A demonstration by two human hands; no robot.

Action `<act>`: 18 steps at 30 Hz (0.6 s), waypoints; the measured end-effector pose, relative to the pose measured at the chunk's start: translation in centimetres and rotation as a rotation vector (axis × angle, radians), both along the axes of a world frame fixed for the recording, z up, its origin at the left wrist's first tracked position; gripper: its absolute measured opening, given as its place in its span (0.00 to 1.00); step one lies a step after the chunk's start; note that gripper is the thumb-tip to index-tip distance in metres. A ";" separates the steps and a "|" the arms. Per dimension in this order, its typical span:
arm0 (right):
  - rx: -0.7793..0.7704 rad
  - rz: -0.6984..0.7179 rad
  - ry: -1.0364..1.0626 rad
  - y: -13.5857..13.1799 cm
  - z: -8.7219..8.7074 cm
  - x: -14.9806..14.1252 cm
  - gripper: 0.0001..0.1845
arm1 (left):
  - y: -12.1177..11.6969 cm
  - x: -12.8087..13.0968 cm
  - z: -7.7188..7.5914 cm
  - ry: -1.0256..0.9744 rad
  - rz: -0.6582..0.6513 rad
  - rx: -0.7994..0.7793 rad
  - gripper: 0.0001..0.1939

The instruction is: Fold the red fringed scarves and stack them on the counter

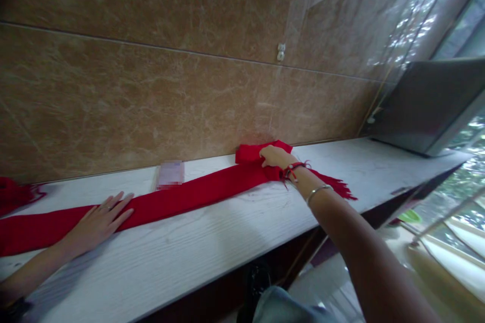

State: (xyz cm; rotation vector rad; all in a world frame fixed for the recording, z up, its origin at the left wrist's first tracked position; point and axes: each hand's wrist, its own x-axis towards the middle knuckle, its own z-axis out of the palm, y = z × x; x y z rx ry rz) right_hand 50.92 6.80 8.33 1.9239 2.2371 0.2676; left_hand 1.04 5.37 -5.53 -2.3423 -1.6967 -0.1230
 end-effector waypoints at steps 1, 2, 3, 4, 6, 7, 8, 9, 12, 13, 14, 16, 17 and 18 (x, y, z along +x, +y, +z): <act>0.043 -0.055 -0.010 0.5 -0.2 -0.7 0.13 | -0.1 0.2 0.0 0.001 0.021 0.018 0.26; 0.088 -0.110 -0.018 0.8 -0.6 -1.5 0.12 | -0.2 0.4 0.1 0.003 0.038 0.031 0.26; 0.132 -0.159 -0.025 1.0 -1.2 -2.4 0.13 | -0.3 0.6 0.2 0.005 0.052 0.042 0.26; 0.186 -0.194 -0.026 1.0 -1.9 -3.3 0.14 | -0.5 0.8 0.3 0.006 0.058 0.049 0.26; 0.310 -0.170 0.009 0.7 -3.6 -5.6 0.17 | -0.7 1.1 0.5 0.000 0.053 0.053 0.26; 0.366 -0.108 0.054 0.4 -4.5 -7.0 0.18 | -0.8 1.2 0.7 -0.008 0.052 0.050 0.26; 0.400 0.002 0.119 0.1 -5.4 -8.4 0.19 | -0.9 1.3 0.8 -0.019 0.058 0.045 0.26; 0.400 0.114 0.198 -0.3 -6.4 -10.0 0.20 | -1.0 1.5 0.9 -0.025 0.062 0.037 0.26; 0.269 0.416 0.339 -1.3 -8.9 -14.4 0.26 | -1.3 1.8 1.4 -0.018 0.092 -0.004 0.26; 0.216 0.490 0.345 -1.5 -9.6 -15.6 0.27 | -1.4 1.9 1.6 -0.012 0.105 -0.022 0.26; 0.174 0.545 0.338 -1.7 -10.1 -16.4 0.27 | -1.5 2.0 1.8 -0.009 0.120 -0.042 0.26; 0.138 0.587 0.299 -1.9 -10.8 -16.9 0.26 | -1.7 2.0 2.1 -0.010 0.147 -0.084 0.26; 0.141 0.582 0.273 -1.9 -11.1 -16.5 0.26 | -1.7 2.0 2.2 -0.012 0.157 -0.101 0.27; 0.152 0.565 0.243 -1.8 -11.2 -15.8 0.25 | -1.7 1.9 2.3 -0.015 0.166 -0.114 0.27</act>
